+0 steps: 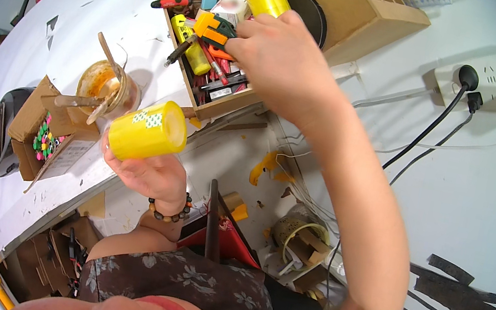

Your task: The person folds a black fabric piece on a white work surface, aligning edges and smoothing creases. The person then uses a red marking tool to draw lines on the folded fabric.

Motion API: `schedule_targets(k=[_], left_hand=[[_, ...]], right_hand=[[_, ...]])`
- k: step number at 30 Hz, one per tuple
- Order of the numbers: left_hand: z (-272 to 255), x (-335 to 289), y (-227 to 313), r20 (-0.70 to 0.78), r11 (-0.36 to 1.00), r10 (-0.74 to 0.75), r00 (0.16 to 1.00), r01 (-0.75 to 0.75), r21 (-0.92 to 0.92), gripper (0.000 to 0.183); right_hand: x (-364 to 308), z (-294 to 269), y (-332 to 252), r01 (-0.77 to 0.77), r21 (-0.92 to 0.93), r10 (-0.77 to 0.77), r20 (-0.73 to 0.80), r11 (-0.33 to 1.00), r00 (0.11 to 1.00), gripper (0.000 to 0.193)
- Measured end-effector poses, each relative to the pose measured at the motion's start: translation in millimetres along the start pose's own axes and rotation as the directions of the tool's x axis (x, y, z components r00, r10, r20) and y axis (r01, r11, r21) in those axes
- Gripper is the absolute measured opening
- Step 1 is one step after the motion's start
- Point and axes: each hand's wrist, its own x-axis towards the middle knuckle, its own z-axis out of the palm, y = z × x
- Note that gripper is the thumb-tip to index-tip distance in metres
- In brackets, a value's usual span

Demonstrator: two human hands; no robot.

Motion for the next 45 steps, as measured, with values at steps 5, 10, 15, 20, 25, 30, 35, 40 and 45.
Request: schedule_targets(k=[5,10,15,20,25,30,35,40,45], left_hand=[[-2,-2,3,-0.037,0.998,-0.066,0.997,0.066,-0.013,0.056],[1,-1,2,-0.027,0.999,-0.046,0.999,0.046,0.0,0.056],[-3,2,0,-0.012,0.999,-0.024,1.0,0.024,0.032,0.057],[-2,-1,2,0.004,0.999,-0.049,0.999,0.049,-0.005,0.055],[-1,-3,4,-0.017,0.996,-0.088,0.996,0.087,-0.021,0.055],[0,2,2,-0.029,0.999,-0.046,0.999,0.045,-0.02,0.053],[4,2,9,0.003,0.994,-0.092,0.996,0.092,-0.065,0.052],[12,2,13,-0.012,0.991,-0.111,0.994,0.109,-0.079,0.051],[27,8,20,-0.054,0.994,-0.065,0.996,0.06,-0.091,0.046]], right_hand=[[6,8,-26,-0.115,0.351,0.09,0.085,0.929,0.992,0.012],[21,15,-38,-0.173,0.161,0.096,0.402,0.972,0.91,0.025],[28,2,-35,-0.135,-0.058,0.146,0.501,0.989,0.853,0.023],[26,14,-32,-0.014,0.118,-0.025,0.33,0.993,0.944,0.013],[43,8,-42,0.143,-0.007,-0.129,0.377,0.99,0.917,0.01],[40,9,-36,0.221,-0.039,-0.19,0.379,0.974,0.906,0.009],[25,20,-19,0.361,0.023,-0.359,0.18,0.932,0.916,0.012],[-5,20,-5,0.378,-0.001,-0.372,-0.176,0.926,0.911,0.015],[-19,32,-13,0.168,0.353,-0.048,-0.324,0.921,0.945,0.018]])
